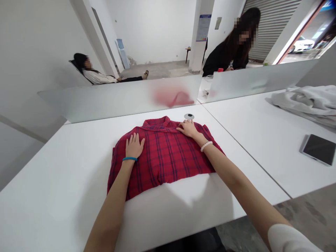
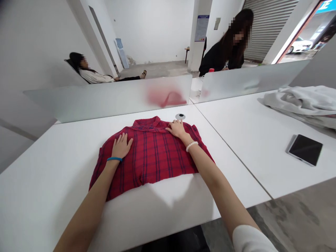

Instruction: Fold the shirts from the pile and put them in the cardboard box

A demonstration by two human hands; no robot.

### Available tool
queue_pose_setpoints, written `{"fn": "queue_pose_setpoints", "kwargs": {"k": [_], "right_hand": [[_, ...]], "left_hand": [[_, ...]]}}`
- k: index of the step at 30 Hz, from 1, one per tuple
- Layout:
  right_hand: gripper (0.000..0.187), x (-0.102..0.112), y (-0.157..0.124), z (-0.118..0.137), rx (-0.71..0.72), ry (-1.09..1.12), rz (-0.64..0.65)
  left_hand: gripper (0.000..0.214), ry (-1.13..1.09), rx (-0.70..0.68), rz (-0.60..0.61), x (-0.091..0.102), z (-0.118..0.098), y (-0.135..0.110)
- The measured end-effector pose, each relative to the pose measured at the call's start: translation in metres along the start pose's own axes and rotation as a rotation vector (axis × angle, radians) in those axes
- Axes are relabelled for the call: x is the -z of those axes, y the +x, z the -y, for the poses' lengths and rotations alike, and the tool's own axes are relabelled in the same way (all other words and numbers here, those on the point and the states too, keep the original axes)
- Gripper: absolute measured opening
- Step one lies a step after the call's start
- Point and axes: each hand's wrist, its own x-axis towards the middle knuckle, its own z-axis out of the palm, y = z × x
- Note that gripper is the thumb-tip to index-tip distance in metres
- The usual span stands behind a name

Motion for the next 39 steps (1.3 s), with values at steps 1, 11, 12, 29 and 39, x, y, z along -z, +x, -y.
{"fn": "queue_pose_setpoints", "kwargs": {"k": [1,11,12,29,39], "right_hand": [[0.028,0.003,0.001,-0.007,0.013,0.037,0.008],[0.034,0.015,0.014,0.000,-0.097,0.123,-0.309],[0.034,0.012,0.010,0.011,-0.073,0.115,-0.306],[0.055,0.007,-0.048,-0.039,-0.099,-0.239,0.172],[0.050,0.039,-0.097,0.012,0.048,-0.217,-0.044]], "left_hand": [[0.060,0.030,-0.009,0.014,-0.001,0.000,-0.001],[0.062,0.194,0.011,0.086,0.005,-0.005,-0.001],[0.062,0.201,0.016,0.086,0.007,-0.010,-0.002],[0.059,0.254,-0.055,0.087,0.016,0.023,-0.042],[0.060,0.257,-0.240,0.041,0.040,-0.013,-0.116]]}}
